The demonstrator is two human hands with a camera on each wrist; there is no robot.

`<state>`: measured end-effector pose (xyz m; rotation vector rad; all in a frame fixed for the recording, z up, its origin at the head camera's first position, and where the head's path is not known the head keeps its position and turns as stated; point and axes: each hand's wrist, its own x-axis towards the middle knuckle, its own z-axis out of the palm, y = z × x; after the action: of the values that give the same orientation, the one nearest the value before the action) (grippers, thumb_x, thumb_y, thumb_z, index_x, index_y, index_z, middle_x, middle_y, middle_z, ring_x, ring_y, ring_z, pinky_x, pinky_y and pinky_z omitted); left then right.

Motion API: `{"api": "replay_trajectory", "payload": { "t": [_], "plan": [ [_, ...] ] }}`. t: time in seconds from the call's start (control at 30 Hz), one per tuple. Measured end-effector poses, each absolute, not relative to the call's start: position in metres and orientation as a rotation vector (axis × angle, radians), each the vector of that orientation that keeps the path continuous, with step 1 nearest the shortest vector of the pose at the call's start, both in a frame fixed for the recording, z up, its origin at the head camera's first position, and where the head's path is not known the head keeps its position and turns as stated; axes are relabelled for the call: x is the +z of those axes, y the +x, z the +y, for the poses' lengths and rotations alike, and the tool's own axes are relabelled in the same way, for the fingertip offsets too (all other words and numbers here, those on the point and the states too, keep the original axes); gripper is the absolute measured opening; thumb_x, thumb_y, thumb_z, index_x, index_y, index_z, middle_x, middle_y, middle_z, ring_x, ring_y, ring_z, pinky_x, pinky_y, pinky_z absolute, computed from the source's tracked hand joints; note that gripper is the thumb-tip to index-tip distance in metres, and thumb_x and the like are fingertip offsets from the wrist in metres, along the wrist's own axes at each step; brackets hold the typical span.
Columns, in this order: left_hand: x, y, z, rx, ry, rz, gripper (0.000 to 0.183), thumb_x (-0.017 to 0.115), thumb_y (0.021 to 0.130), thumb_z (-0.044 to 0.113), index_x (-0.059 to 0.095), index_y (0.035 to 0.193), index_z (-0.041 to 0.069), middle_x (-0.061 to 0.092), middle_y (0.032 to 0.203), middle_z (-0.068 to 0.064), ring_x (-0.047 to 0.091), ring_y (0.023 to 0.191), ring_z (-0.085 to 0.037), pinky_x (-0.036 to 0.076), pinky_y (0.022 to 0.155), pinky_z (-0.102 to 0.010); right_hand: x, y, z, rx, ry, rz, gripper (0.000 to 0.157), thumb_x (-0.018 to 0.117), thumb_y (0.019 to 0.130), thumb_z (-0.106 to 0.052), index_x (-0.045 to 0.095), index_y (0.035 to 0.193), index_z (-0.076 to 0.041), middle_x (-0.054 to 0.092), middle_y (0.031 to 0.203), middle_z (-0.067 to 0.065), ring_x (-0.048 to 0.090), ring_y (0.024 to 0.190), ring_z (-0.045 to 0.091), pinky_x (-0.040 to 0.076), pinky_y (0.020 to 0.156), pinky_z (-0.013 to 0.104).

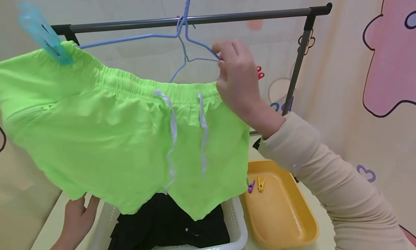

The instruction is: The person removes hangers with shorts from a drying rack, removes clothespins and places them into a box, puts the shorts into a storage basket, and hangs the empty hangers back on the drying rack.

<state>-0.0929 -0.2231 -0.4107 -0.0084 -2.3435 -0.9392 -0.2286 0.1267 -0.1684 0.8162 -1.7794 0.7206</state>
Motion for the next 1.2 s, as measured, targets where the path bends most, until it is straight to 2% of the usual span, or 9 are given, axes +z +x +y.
{"api": "replay_trajectory", "payload": {
  "t": [0.17, 0.3, 0.4, 0.57, 0.73, 0.8, 0.97, 1.03, 1.2],
  "plan": [
    [-0.403, -0.094, -0.232, -1.039, 0.242, -2.299, 0.036, 0.042, 0.093, 0.016, 0.042, 0.129, 0.015, 0.047, 0.125, -0.004, 0.031, 0.115, 0.011, 0.030, 0.084, -0.019, -0.177, -0.228, 0.122, 0.740, 0.840, -1.776, 0.021, 0.042, 0.076, 0.017, 0.054, 0.091, 0.008, 0.050, 0.078, 0.023, 0.045, 0.073, 0.030, 0.035, 0.065, 0.029],
    [-0.396, -0.096, -0.237, -1.073, 0.264, -2.150, 0.035, 0.044, 0.091, 0.010, 0.045, 0.126, 0.013, 0.047, 0.109, 0.017, 0.039, 0.104, 0.010, 0.032, 0.082, -0.017, -0.185, -0.228, 0.119, 0.753, 0.856, -1.781, 0.020, 0.043, 0.076, 0.017, 0.053, 0.090, 0.007, 0.048, 0.077, 0.022, 0.044, 0.073, 0.029, 0.035, 0.062, 0.029],
    [-0.392, -0.097, -0.240, -1.088, 0.213, -2.024, 0.031, 0.045, 0.089, 0.004, 0.050, 0.119, 0.008, 0.046, 0.100, 0.024, 0.043, 0.096, 0.007, 0.031, 0.078, -0.011, -0.191, -0.227, 0.118, 0.745, 0.863, -1.782, 0.020, 0.043, 0.075, 0.017, 0.053, 0.090, 0.006, 0.048, 0.076, 0.021, 0.045, 0.072, 0.029, 0.035, 0.061, 0.029],
    [-0.386, -0.096, -0.243, -1.067, 0.336, -1.895, 0.013, 0.048, 0.087, 0.008, 0.055, 0.090, 0.018, 0.046, 0.082, 0.023, 0.044, 0.081, 0.007, 0.030, 0.074, -0.014, -0.203, -0.226, 0.118, 0.741, 0.880, -1.788, 0.021, 0.044, 0.075, 0.017, 0.053, 0.089, 0.006, 0.049, 0.077, 0.020, 0.046, 0.071, 0.028, 0.037, 0.060, 0.029],
    [-0.382, -0.094, -0.245, -1.076, 0.396, -1.722, 0.024, 0.052, 0.081, 0.004, 0.052, 0.073, 0.027, 0.044, 0.071, 0.020, 0.041, 0.070, 0.005, 0.028, 0.069, -0.015, -0.214, -0.224, 0.118, 0.743, 0.887, -1.819, 0.019, 0.044, 0.076, 0.017, 0.052, 0.088, 0.006, 0.050, 0.078, 0.019, 0.046, 0.071, 0.027, 0.039, 0.062, 0.029],
    [-0.379, -0.093, -0.245, -1.074, 0.356, -1.674, 0.020, 0.051, 0.078, -0.001, 0.056, 0.070, 0.017, 0.044, 0.071, 0.019, 0.040, 0.066, 0.003, 0.029, 0.064, -0.015, -0.219, -0.223, 0.118, 0.743, 0.887, -1.832, 0.018, 0.045, 0.076, 0.017, 0.052, 0.088, 0.005, 0.050, 0.079, 0.019, 0.046, 0.071, 0.027, 0.039, 0.062, 0.029],
    [-0.374, -0.091, -0.241, -1.078, 0.201, -1.546, 0.020, 0.049, 0.074, -0.008, 0.054, 0.064, 0.009, 0.046, 0.070, 0.017, 0.037, 0.060, 0.000, 0.028, 0.056, -0.015, -0.230, -0.223, 0.118, 0.732, 0.894, -1.856, 0.019, 0.048, 0.075, 0.017, 0.052, 0.088, 0.002, 0.052, 0.079, 0.018, 0.048, 0.071, 0.027, 0.042, 0.059, 0.031],
    [-0.371, -0.091, -0.239, -1.127, 0.118, -1.467, 0.030, 0.048, 0.071, -0.010, 0.053, 0.066, 0.019, 0.048, 0.069, 0.013, 0.038, 0.060, -0.002, 0.028, 0.055, -0.015, -0.234, -0.223, 0.117, 0.730, 0.900, -1.869, 0.021, 0.050, 0.075, 0.017, 0.053, 0.088, 0.002, 0.052, 0.079, 0.018, 0.049, 0.070, 0.027, 0.043, 0.057, 0.032],
    [-0.356, -0.090, -0.228, -1.248, -0.061, -1.323, 0.032, 0.043, 0.068, -0.015, 0.055, 0.073, 0.014, 0.048, 0.073, 0.004, 0.044, 0.066, -0.006, 0.033, 0.062, -0.016, -0.245, -0.221, 0.117, 0.714, 0.919, -1.906, 0.024, 0.052, 0.073, 0.018, 0.052, 0.089, 0.001, 0.052, 0.078, 0.016, 0.049, 0.070, 0.027, 0.042, 0.055, 0.031]
  ]
}}
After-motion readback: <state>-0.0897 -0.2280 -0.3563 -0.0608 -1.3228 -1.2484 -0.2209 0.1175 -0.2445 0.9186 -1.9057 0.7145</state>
